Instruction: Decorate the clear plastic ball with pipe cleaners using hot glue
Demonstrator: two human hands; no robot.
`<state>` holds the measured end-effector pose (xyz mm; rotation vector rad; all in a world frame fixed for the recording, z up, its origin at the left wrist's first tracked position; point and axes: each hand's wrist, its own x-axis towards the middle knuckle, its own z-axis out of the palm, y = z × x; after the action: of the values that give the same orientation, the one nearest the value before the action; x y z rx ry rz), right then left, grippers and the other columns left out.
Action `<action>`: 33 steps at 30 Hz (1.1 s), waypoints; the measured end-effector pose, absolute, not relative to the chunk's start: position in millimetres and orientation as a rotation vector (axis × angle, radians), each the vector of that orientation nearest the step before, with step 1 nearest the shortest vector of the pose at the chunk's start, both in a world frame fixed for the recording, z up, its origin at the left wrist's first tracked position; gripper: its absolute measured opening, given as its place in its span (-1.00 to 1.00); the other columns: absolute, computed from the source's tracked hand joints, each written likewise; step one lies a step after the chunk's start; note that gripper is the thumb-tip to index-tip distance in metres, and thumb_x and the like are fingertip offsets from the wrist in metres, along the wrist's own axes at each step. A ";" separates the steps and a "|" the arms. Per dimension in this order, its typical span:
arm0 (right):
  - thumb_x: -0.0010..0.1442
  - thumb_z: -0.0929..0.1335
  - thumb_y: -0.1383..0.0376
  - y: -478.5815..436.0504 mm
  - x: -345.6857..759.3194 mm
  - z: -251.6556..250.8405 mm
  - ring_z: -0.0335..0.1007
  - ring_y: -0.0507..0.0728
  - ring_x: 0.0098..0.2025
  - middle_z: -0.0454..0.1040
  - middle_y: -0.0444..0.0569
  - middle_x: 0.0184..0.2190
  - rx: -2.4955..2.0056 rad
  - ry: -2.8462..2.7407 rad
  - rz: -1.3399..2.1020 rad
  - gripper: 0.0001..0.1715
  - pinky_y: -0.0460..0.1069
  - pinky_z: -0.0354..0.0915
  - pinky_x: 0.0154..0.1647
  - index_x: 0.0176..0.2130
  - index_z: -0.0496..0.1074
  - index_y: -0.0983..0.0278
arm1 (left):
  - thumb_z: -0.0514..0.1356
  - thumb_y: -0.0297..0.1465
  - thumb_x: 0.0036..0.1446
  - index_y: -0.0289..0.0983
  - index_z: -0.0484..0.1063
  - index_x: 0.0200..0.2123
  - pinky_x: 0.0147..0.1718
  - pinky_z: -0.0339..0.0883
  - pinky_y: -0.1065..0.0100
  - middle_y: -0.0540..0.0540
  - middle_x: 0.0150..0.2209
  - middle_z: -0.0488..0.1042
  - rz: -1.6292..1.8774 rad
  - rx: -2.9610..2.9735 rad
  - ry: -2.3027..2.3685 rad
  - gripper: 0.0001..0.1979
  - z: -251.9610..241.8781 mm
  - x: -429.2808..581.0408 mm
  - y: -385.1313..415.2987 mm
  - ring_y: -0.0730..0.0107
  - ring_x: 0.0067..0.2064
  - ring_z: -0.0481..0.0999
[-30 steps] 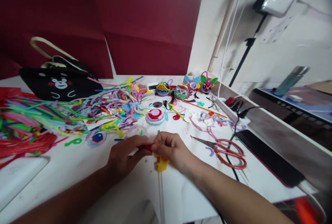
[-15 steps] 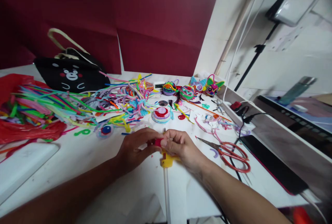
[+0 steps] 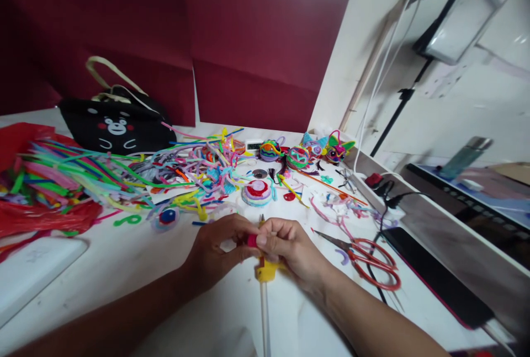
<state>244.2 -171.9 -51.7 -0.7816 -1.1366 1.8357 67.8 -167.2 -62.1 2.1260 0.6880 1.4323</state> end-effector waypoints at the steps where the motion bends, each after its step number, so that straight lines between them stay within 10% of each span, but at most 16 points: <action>1: -0.15 0.57 0.08 -172.1 244.2 -51.4 0.07 -0.12 -0.68 0.26 -0.28 -0.73 -0.790 -1.139 1.823 -0.55 -0.14 0.19 -0.59 -0.52 0.39 0.33 | 0.35 -0.50 0.02 -0.23 0.51 -0.24 -0.46 0.39 0.48 -0.03 -0.38 0.53 1.427 2.103 0.688 -0.80 -62.4 67.9 -167.3 0.45 -0.39 0.52; 33: -0.12 0.55 0.10 -171.0 247.6 -45.7 0.06 -0.11 -0.66 0.31 -0.25 -0.70 -0.799 -1.149 1.824 -0.58 -0.14 0.11 -0.60 -0.40 0.46 0.34 | 0.33 -0.46 0.01 -0.23 0.45 -0.29 -0.52 0.41 0.49 0.04 -0.49 0.51 1.362 1.850 0.845 -0.84 -62.3 71.2 -170.5 0.46 -0.48 0.52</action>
<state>247.6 -171.0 -45.7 -0.7990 -1.1493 1.8244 71.2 -170.5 -62.3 1.8504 0.8451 1.3622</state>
